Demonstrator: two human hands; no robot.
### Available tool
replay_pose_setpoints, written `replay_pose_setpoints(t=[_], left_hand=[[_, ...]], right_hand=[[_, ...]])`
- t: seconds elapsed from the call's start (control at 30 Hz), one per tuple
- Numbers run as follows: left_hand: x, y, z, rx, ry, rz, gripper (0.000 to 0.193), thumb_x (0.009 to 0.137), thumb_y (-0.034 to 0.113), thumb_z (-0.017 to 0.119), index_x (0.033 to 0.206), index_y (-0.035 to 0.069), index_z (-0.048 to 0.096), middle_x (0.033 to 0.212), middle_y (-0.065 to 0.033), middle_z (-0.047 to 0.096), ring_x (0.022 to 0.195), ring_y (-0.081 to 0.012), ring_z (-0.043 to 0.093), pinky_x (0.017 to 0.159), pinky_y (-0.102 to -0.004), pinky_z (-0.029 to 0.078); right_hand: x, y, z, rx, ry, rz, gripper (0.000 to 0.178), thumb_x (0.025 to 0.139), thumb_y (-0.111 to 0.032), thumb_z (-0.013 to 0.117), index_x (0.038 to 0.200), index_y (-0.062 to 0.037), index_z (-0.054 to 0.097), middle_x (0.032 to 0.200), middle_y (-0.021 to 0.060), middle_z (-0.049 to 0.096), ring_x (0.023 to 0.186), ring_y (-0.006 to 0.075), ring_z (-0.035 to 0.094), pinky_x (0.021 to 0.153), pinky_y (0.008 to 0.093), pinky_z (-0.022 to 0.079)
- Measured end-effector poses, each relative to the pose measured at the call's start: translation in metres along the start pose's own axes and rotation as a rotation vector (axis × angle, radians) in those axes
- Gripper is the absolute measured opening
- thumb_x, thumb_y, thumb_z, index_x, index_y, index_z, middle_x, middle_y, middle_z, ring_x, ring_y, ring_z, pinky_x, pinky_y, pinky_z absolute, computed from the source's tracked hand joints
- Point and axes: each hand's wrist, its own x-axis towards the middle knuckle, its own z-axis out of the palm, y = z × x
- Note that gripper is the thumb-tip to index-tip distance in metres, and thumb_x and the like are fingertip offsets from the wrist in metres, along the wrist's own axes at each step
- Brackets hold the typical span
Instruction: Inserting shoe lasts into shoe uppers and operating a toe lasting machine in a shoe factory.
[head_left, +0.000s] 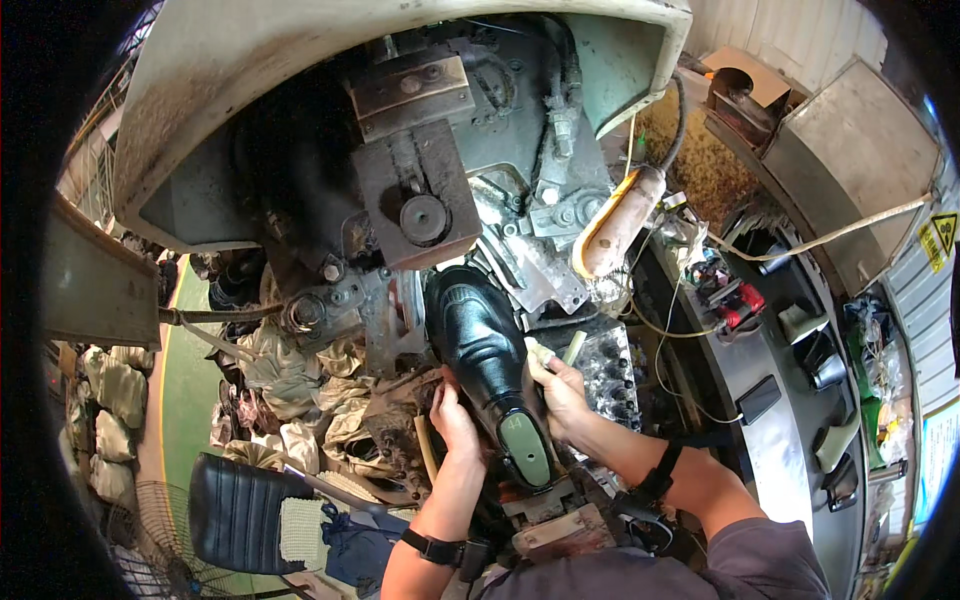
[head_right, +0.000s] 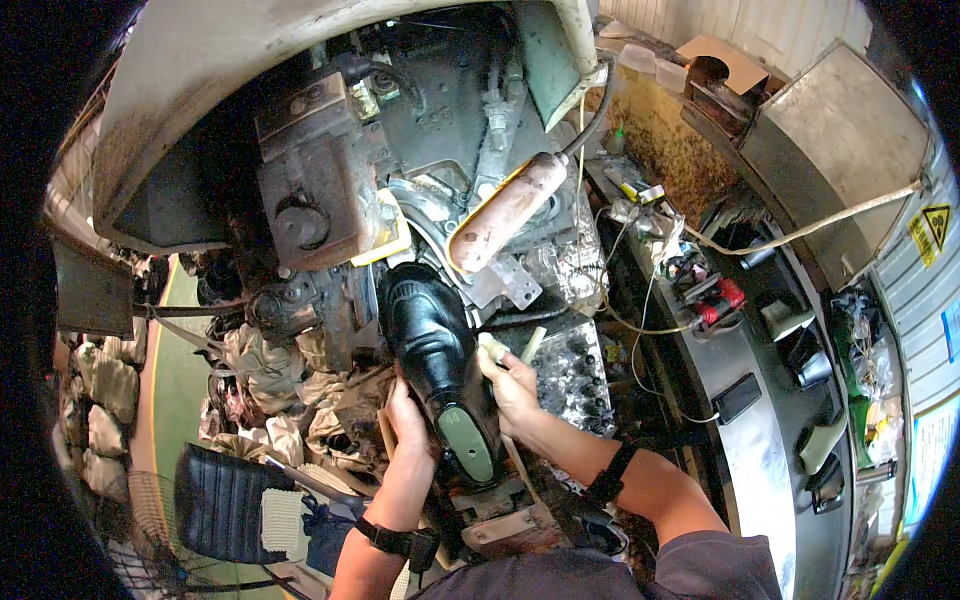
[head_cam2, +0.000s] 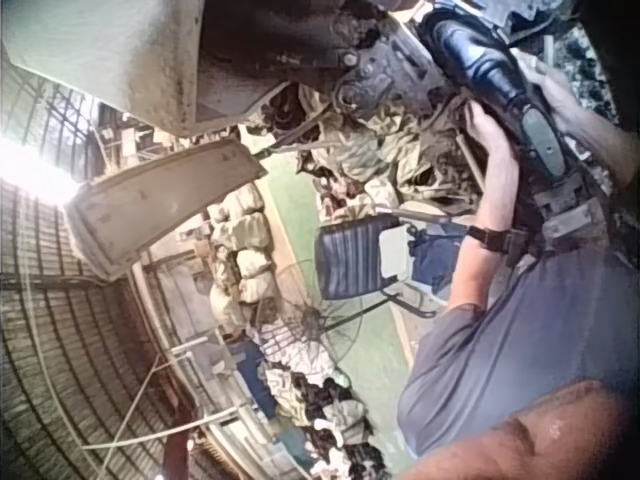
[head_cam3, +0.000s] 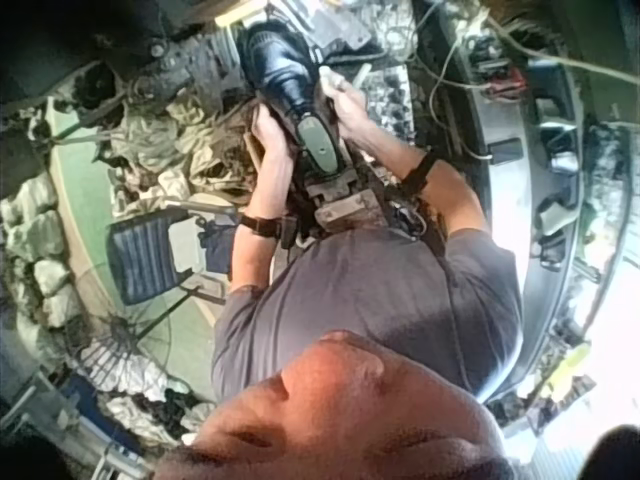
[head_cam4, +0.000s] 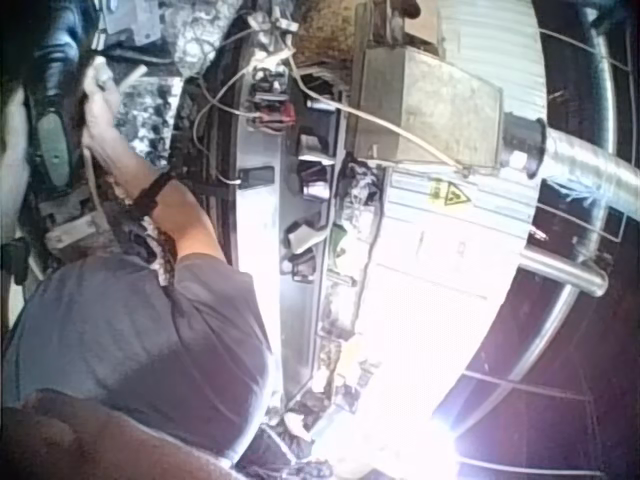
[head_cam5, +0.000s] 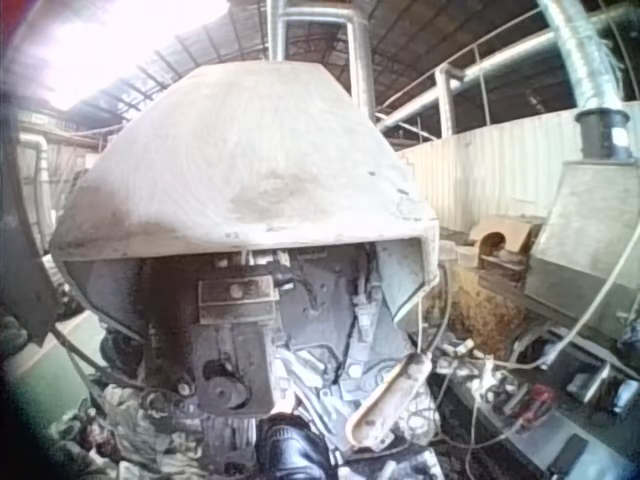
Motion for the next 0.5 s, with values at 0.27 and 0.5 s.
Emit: replay_pose_setpoints(t=[0.27,0.5], left_hand=[[-0.004,-0.001,0.004,-0.078,0.002,-0.027,0.041,0.1,0.036,0.056,0.111,-0.002,0.063,0.105,-0.0112,0.067,0.089,-0.0224,0.066,0.08,-0.0385,0.054],[-0.01,-0.001,0.012,0.062,0.038,0.096,0.044,0.102,0.039,0.05,0.112,-0.001,0.065,0.105,-0.0098,0.068,0.088,-0.0201,0.066,0.082,-0.0339,0.053]], right_hand=[[-0.004,-0.009,0.002,-0.055,0.011,0.009,0.029,0.096,-0.01,0.063,0.124,-0.011,0.064,0.108,-0.0012,0.067,0.091,0.0087,0.063,0.08,0.0247,0.052],[-0.001,-0.006,0.003,-0.04,-0.016,-0.013,0.032,0.096,-0.01,0.064,0.127,-0.0103,0.062,0.108,-0.0026,0.067,0.09,0.0066,0.061,0.08,0.0216,0.05]])
